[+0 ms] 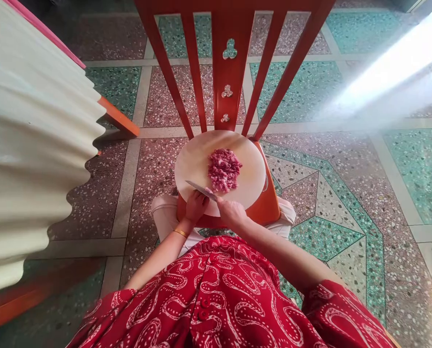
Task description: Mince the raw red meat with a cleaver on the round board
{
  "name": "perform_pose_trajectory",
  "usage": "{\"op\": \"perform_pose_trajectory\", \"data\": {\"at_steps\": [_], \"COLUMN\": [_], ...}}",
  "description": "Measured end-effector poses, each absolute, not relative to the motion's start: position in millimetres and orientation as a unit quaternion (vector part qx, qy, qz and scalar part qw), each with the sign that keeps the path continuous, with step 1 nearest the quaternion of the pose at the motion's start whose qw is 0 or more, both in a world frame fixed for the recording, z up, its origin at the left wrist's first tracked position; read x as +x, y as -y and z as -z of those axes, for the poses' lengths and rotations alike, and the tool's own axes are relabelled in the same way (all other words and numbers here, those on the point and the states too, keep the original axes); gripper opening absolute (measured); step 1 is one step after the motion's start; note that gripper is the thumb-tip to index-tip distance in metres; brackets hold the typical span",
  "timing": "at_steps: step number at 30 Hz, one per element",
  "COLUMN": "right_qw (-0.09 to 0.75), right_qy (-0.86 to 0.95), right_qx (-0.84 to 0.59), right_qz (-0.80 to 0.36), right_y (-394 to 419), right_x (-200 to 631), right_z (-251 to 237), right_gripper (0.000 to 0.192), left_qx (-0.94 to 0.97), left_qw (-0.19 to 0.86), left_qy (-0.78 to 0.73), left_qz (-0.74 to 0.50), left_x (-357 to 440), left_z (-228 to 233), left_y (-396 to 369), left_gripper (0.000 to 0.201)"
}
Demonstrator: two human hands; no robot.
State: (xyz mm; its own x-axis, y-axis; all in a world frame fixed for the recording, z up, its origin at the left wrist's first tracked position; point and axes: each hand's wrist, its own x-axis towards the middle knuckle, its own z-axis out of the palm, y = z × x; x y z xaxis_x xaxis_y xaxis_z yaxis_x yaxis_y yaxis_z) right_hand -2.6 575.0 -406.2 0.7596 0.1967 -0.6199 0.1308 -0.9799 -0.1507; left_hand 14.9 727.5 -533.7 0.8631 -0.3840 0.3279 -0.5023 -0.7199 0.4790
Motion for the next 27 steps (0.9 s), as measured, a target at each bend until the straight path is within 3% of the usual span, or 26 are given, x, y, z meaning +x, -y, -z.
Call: {"op": "perform_pose_trajectory", "data": {"at_steps": [5,11,19,23,27], "right_qw": [0.064,0.01,0.061,0.043,0.025], "right_qy": [0.122,0.091,0.139,0.121,0.079], "right_qx": [-0.938,-0.919,-0.947,-0.945,-0.953], "right_qz": [-0.318,-0.383,-0.284,-0.301,-0.29], "right_y": [-586.0,-547.3,-601.9,-569.5,-528.6], "right_x": [15.5,-12.3,27.3,6.3,-16.5], "right_z": [409.9,408.4,418.3,419.3,418.0], "right_gripper": [0.043,0.035,0.036,0.04,0.031], "left_qx": [0.921,0.928,0.919,0.923,0.913], "left_qw": [0.284,0.289,0.285,0.299,0.331], "left_qy": [0.244,0.219,0.242,0.216,0.21], "left_qz": [-0.106,-0.083,-0.123,-0.112,-0.114], "left_x": [15.3,12.9,16.1,15.7,15.0], "left_z": [533.7,538.0,536.1,532.1,529.8], "left_y": [-727.1,-726.8,-725.6,-725.6,-725.5], "left_gripper": [0.014,0.014,0.022,0.017,0.016]}}
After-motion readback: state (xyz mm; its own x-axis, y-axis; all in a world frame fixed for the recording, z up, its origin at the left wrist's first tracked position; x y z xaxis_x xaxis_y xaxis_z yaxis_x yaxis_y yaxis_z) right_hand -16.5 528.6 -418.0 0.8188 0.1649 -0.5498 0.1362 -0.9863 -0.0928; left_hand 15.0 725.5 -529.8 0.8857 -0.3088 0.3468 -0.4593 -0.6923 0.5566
